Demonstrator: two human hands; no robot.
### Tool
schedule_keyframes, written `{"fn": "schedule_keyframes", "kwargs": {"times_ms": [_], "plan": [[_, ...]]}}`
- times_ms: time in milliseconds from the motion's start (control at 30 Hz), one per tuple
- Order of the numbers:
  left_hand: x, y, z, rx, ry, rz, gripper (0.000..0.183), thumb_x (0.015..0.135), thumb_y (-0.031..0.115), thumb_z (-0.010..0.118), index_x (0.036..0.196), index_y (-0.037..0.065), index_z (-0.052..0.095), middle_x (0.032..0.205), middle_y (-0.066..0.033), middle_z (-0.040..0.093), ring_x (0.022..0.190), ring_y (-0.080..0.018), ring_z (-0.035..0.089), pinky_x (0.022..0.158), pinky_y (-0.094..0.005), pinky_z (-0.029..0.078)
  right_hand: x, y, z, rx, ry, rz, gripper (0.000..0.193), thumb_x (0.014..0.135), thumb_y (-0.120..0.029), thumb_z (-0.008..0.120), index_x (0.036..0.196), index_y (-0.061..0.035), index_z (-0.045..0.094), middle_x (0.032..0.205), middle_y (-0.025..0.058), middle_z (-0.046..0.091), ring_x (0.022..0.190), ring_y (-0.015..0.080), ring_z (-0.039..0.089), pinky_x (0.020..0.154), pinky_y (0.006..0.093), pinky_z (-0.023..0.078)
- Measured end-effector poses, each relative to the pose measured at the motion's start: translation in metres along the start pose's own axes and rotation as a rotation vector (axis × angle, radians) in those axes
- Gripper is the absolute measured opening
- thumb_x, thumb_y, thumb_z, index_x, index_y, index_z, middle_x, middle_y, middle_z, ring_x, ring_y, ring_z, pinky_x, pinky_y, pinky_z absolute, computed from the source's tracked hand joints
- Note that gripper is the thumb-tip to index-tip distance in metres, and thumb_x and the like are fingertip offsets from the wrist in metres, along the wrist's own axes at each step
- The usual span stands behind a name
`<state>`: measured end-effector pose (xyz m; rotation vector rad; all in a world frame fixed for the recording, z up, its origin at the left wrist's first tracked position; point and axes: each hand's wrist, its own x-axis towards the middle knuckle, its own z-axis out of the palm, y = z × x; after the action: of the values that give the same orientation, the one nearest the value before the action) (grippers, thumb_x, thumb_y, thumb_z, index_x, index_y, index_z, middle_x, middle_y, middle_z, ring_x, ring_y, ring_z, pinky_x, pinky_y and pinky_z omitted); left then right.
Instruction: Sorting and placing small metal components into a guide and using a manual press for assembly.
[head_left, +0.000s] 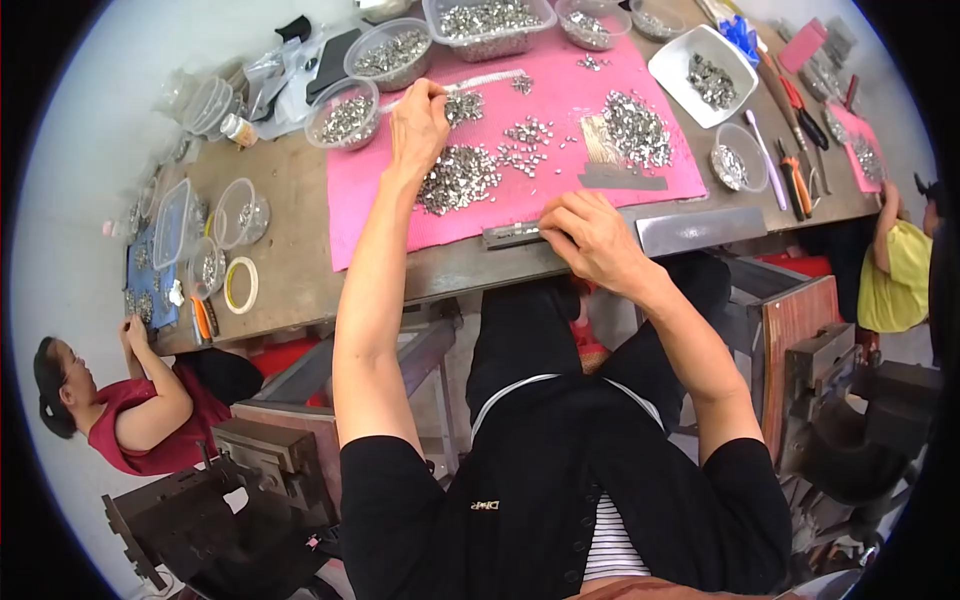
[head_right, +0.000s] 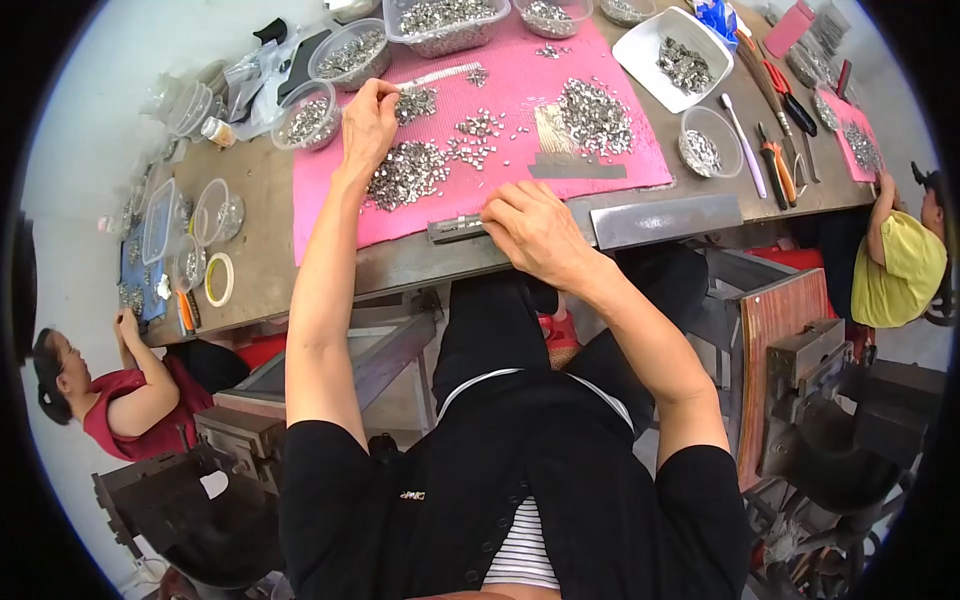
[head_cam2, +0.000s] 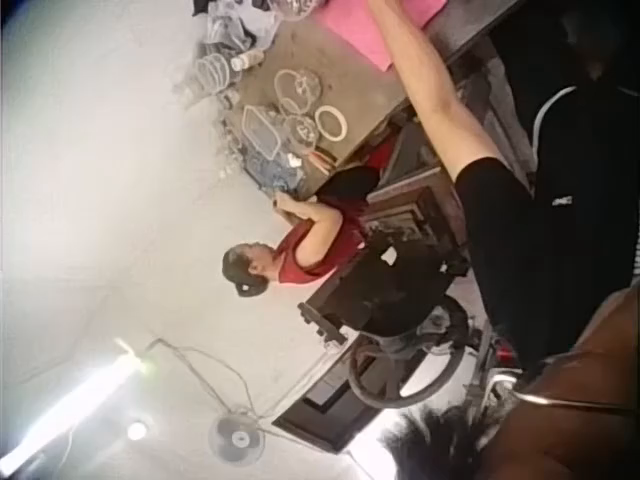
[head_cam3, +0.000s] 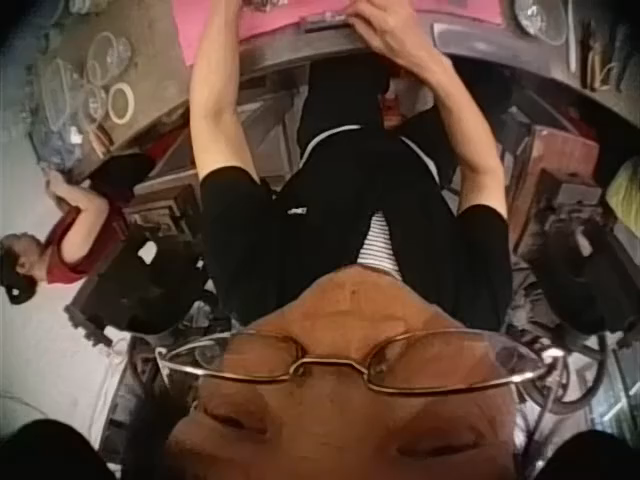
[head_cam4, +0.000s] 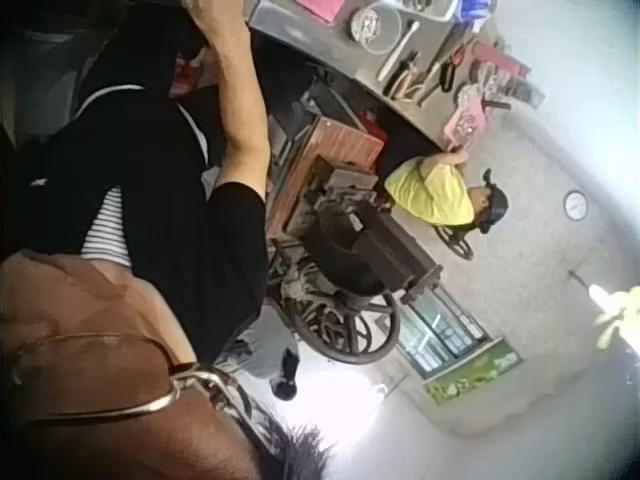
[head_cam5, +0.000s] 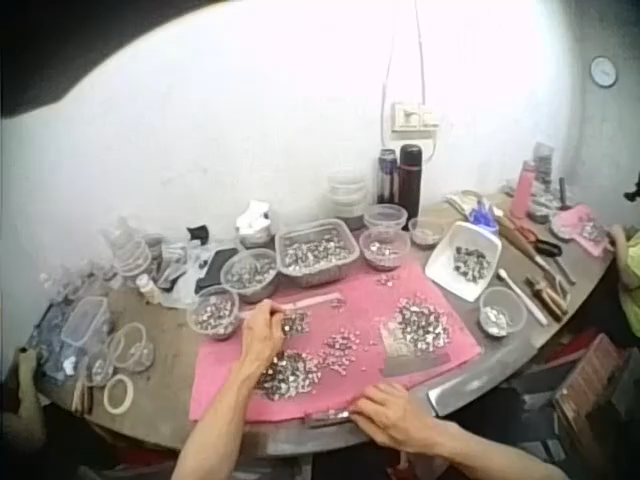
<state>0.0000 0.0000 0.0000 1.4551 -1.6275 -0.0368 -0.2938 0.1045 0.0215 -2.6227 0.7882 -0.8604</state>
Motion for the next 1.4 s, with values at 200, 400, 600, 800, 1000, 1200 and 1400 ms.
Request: {"fn": "schedule_keyframes", "kwargs": {"times_ms": [200,400,600,800,1000,1200,1400], "plan": [[-0.004,0.027,-0.009,-0.113,-0.121,0.047,0.007,0.088,0.008,0.067,0.092,0.002,0.066,0.089,-0.0176,0.068,0.086,-0.0362,0.066,0.079,-0.0447,0.052,0.015,0.01,-0.01,0.211,0.078,0.132,0.007,0.087,-0.007,0.069,0.091,-0.0014,0.069,0.082,0.0136,0.064,0.079,0.0336,0.063,0.073,0.0426,0.049],[-0.01,0.017,-0.005,0.008,-0.148,0.088,0.012,0.088,0.01,0.068,0.096,0.001,0.071,0.088,-0.0175,0.071,0.082,-0.0324,0.069,0.075,-0.0407,0.053,0.078,0.049,-0.001,0.159,0.026,0.185,0.015,0.091,-0.01,0.064,0.101,-0.0007,0.072,0.09,0.0169,0.068,0.084,0.0343,0.068,0.076,0.0416,0.053],[-0.014,0.018,0.007,0.115,-0.158,0.063,0.012,0.086,0.01,0.07,0.092,0.001,0.074,0.089,-0.0208,0.071,0.083,-0.0371,0.07,0.077,-0.0453,0.054,0.143,0.08,0.052,0.039,0.07,0.105,0.023,0.093,-0.007,0.056,0.111,-0.0035,0.07,0.1,0.0198,0.065,0.094,0.0408,0.064,0.084,0.0484,0.052],[-0.018,0.026,0.01,0.164,-0.144,0.075,0.01,0.082,0.006,0.069,0.089,-0.001,0.073,0.086,-0.0231,0.068,0.083,-0.0417,0.067,0.078,-0.051,0.054,0.154,0.088,0.077,-0.128,0.089,0.029,0.011,0.086,-0.007,0.064,0.095,-0.0031,0.068,0.09,0.0161,0.062,0.094,0.0368,0.062,0.084,0.0474,0.051],[-0.013,0.027,0.016,0.173,-0.185,0.074,0.013,0.084,0.007,0.071,0.094,0.0,0.073,0.089,-0.0202,0.07,0.087,-0.0379,0.068,0.08,-0.0471,0.054,0.143,0.088,0.058,-0.009,0.126,0.088,0.01,0.087,-0.01,0.067,0.089,-0.0005,0.066,0.09,0.0164,0.064,0.089,0.0379,0.063,0.08,0.0474,0.051],[-0.017,0.038,-0.003,0.02,-0.221,0.069,0.011,0.085,0.006,0.069,0.094,0.0,0.071,0.088,-0.0183,0.071,0.076,-0.0309,0.07,0.07,-0.041,0.055,0.092,0.048,-0.002,0.234,-0.115,0.29,0.02,0.084,-0.015,0.07,0.087,0.0046,0.069,0.081,0.021,0.069,0.078,0.0377,0.068,0.072,0.0458,0.052],[-0.062,0.098,-0.006,-0.103,-0.455,0.28,0.012,0.086,0.006,0.069,0.097,0.001,0.067,0.09,-0.0153,0.069,0.086,-0.0328,0.066,0.079,-0.0421,0.053,0.035,0.054,-0.009,0.073,-0.097,0.206,0.014,0.081,-0.009,0.075,0.088,0.0004,0.067,0.078,0.0154,0.065,0.076,0.0326,0.064,0.069,0.0427,0.05]]}}
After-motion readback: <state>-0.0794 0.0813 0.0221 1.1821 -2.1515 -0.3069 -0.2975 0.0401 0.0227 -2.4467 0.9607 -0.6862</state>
